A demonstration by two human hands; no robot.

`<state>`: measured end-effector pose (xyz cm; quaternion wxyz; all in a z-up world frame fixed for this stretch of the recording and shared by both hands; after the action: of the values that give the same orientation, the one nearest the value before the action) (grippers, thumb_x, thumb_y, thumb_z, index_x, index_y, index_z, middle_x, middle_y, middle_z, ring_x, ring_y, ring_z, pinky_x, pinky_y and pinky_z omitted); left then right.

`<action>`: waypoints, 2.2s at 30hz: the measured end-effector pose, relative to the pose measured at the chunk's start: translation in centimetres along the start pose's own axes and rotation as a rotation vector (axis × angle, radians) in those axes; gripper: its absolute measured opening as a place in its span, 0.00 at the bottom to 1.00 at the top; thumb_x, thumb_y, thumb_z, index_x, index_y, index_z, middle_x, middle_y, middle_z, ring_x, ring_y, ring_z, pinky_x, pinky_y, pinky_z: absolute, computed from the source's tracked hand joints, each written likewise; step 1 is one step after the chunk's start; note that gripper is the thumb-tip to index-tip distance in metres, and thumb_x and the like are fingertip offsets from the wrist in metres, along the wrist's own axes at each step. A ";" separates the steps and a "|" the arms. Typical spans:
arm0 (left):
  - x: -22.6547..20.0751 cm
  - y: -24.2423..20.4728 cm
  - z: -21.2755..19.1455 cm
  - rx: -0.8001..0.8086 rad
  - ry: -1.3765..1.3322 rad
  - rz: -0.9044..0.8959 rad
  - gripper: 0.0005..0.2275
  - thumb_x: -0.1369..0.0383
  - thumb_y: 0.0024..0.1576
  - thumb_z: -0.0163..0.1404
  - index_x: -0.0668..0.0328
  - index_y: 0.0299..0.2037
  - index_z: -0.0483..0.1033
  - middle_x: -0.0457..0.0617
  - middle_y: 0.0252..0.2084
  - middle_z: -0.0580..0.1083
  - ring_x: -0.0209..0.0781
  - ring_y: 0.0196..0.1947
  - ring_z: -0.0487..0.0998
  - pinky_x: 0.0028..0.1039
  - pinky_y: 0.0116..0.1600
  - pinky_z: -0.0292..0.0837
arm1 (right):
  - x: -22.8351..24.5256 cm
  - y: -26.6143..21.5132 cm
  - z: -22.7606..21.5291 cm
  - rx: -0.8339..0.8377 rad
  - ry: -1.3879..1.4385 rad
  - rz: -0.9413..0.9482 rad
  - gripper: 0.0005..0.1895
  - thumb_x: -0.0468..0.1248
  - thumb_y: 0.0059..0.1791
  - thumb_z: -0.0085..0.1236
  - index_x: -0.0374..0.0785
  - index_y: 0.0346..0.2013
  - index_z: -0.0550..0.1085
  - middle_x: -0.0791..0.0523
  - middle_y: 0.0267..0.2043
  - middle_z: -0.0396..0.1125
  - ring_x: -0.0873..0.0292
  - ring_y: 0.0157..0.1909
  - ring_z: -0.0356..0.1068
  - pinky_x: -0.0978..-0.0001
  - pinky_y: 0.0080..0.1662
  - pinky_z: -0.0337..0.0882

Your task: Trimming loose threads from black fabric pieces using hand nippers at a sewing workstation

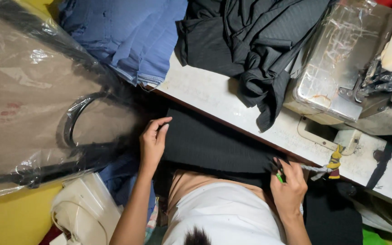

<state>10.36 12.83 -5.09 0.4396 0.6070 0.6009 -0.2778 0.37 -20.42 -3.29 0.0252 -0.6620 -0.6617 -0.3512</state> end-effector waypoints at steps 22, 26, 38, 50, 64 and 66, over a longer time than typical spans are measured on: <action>-17.2 3.8 15.9 0.297 0.128 0.258 0.17 0.52 0.49 0.37 0.60 0.31 0.64 0.53 0.30 0.68 0.56 0.26 0.70 0.42 0.28 0.62 | 1.9 4.1 -4.1 0.403 0.032 0.197 0.17 0.42 0.36 0.54 0.43 0.38 0.71 0.61 0.37 0.67 0.66 0.39 0.67 0.78 0.43 0.61; -16.1 4.9 16.4 0.063 0.316 0.339 0.14 0.56 0.51 0.36 0.58 0.25 0.62 0.51 0.22 0.65 0.49 0.16 0.68 0.35 0.15 0.58 | 0.3 3.6 -4.5 0.376 0.178 0.460 0.21 0.37 0.33 0.58 0.40 0.40 0.71 0.60 0.41 0.68 0.71 0.42 0.65 0.80 0.47 0.61; -13.1 4.1 8.9 0.396 -0.682 -0.089 0.05 0.73 0.51 0.37 0.61 0.35 0.64 0.45 0.30 0.66 0.29 0.34 0.66 0.16 0.42 0.59 | 2.1 5.2 -3.5 0.382 0.230 0.401 0.37 0.42 0.27 0.63 0.47 0.50 0.63 0.62 0.30 0.68 0.71 0.19 0.58 0.83 0.34 0.61; -12.0 0.2 4.9 0.351 -0.145 0.087 0.07 0.75 0.46 0.49 0.59 0.34 0.69 0.44 0.30 0.71 0.33 0.30 0.72 0.20 0.37 0.66 | 11.0 6.8 -0.4 0.278 -0.006 -0.224 0.18 0.35 0.43 0.47 0.39 0.48 0.62 0.56 0.32 0.62 0.59 0.26 0.63 0.71 0.28 0.60; -12.8 0.4 5.2 0.369 -0.165 0.093 0.08 0.70 0.48 0.47 0.59 0.37 0.68 0.44 0.29 0.70 0.32 0.29 0.72 0.20 0.35 0.66 | 12.5 7.4 1.3 0.184 0.075 -0.342 0.19 0.26 0.42 0.45 0.38 0.48 0.64 0.56 0.29 0.62 0.60 0.20 0.60 0.73 0.25 0.60; -15.1 1.1 4.4 0.172 0.052 0.285 0.11 0.69 0.45 0.53 0.57 0.36 0.68 0.44 0.26 0.66 0.36 0.26 0.70 0.25 0.34 0.65 | 10.4 8.0 -0.1 0.063 -0.112 -0.249 0.13 0.32 0.45 0.47 0.40 0.45 0.66 0.55 0.34 0.66 0.58 0.25 0.64 0.69 0.29 0.63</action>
<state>10.42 1.77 6.20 0.4052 0.7286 0.4939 -0.2470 6.21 -12.59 5.45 -0.0346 -0.5922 -0.7498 -0.2930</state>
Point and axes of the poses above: each hand's wrist, its own y-axis towards the middle knuckle, its own z-axis out of the palm, x = y × z, the point moved 10 cm from there along y, towards the middle knuckle
